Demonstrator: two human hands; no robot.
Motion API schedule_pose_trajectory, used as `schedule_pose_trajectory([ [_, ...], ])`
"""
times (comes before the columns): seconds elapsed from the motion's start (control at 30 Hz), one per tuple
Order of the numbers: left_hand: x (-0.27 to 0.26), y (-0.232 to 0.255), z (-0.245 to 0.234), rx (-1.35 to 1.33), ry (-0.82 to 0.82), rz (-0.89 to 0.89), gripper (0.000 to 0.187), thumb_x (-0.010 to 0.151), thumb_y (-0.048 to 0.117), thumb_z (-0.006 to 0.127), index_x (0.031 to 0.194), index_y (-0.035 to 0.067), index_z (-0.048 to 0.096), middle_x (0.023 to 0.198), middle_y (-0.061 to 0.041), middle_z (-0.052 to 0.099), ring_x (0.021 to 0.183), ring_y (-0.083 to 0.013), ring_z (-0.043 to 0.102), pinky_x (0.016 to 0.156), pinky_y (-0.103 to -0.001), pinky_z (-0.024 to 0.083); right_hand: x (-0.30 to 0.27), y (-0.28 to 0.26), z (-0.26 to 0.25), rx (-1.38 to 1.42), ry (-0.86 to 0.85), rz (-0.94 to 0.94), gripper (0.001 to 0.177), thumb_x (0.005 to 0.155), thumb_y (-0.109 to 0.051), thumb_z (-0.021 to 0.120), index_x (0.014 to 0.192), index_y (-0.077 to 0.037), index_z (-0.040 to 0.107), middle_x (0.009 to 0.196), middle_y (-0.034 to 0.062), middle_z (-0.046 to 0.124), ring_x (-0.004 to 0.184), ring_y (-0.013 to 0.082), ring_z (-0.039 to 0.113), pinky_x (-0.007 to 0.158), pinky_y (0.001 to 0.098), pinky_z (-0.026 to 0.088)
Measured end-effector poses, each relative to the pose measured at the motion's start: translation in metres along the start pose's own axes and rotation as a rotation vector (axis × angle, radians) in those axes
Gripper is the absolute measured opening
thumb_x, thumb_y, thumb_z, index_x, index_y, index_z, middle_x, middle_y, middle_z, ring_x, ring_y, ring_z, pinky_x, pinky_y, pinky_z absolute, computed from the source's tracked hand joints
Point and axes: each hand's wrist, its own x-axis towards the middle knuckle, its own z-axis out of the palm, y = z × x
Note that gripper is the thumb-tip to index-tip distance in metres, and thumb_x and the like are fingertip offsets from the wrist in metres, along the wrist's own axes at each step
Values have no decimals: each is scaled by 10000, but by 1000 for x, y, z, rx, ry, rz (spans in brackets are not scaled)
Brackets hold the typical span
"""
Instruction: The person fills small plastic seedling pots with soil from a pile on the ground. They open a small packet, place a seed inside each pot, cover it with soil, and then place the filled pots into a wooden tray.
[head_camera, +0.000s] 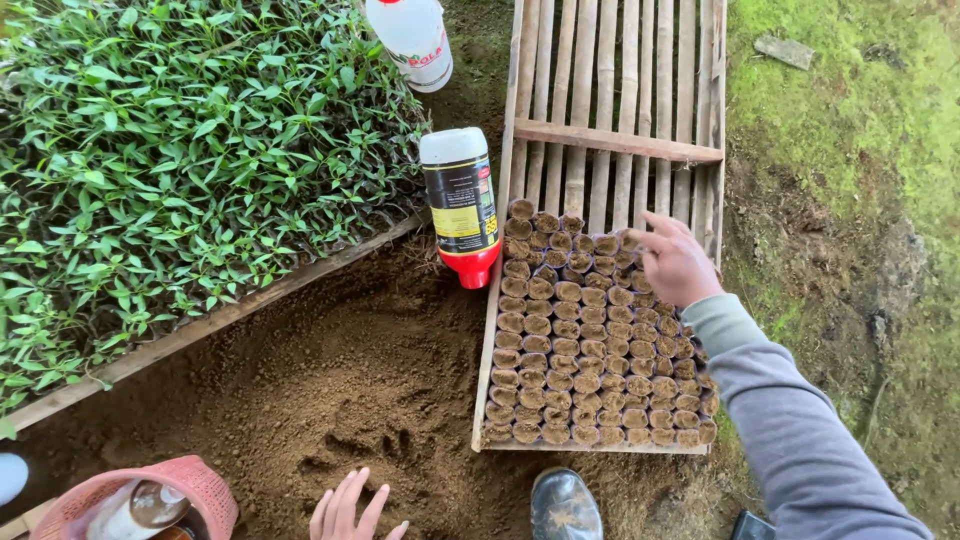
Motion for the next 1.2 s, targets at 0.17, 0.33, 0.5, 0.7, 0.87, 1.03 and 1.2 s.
schedule_pose_trajectory([
  [0.17, 55, -12, -63, -103, 141, 263, 362, 871, 516, 658, 1072, 222, 724, 1298, -45, 682, 1269, -238, 617, 1129, -532, 396, -20, -43, -36, -144, 85, -204, 402, 915, -100, 526, 1283, -19, 667, 1547, 285, 454, 1444, 449, 392, 1185, 602, 347],
  [0.33, 108, -52, -131, -303, -319, 384, 482, 959, 423, 663, 1259, 47, 636, 1171, -145, 683, 1041, -318, 649, 984, -476, 476, -36, -134, -69, 8, 6, -416, 325, 937, -134, 582, 1240, -68, 678, 1451, 214, 576, 1337, 363, 545, 1131, 475, 429],
  [0.5, 167, -67, -251, -183, -556, 159, 559, 980, 544, 573, 1309, 94, 613, 1195, -126, 690, 1069, -302, 670, 928, -497, 520, -41, -227, -76, -158, -485, -542, 465, 961, -440, 581, 1355, -196, 620, 1471, 89, 564, 1346, 278, 543, 1156, 421, 393],
  [0.7, 158, -73, -321, 154, -420, 139, 605, 901, 585, 610, 1331, 160, 578, 1102, -68, 658, 1123, -316, 658, 938, -480, 519, -53, -331, -92, 95, -462, -781, 333, 781, -75, 618, 1065, -172, 763, 1107, 66, 763, 1065, 343, 717, 947, 476, 558],
  [0.87, 131, -39, -336, 158, -569, 138, 631, 924, 628, 581, 1359, 173, 539, 1145, -81, 643, 1138, -322, 641, 959, -490, 491, -63, -354, -68, -386, -406, -484, 198, 860, -446, 560, 830, -324, 713, 836, -2, 762, 919, 283, 742, 870, 416, 577],
  [1.03, 100, -3, -329, 91, -534, 59, 633, 917, 649, 572, 1320, 162, 550, 1173, -120, 650, 1146, -348, 645, 964, -510, 491, -103, -376, -86, 27, -470, -207, 607, 963, -600, 500, 654, -118, 699, 561, 87, 697, 643, 294, 683, 734, 404, 551],
  [1.2, 76, 53, -367, -261, -681, -251, 719, 998, 685, 391, 1382, 98, 553, 1276, -155, 660, 1217, -287, 632, 1042, -467, 481, -144, -397, -40, 127, -345, -375, 374, 906, -466, 678, 1051, -145, 804, 936, 118, 813, 1037, 360, 733, 918, 491, 562],
])
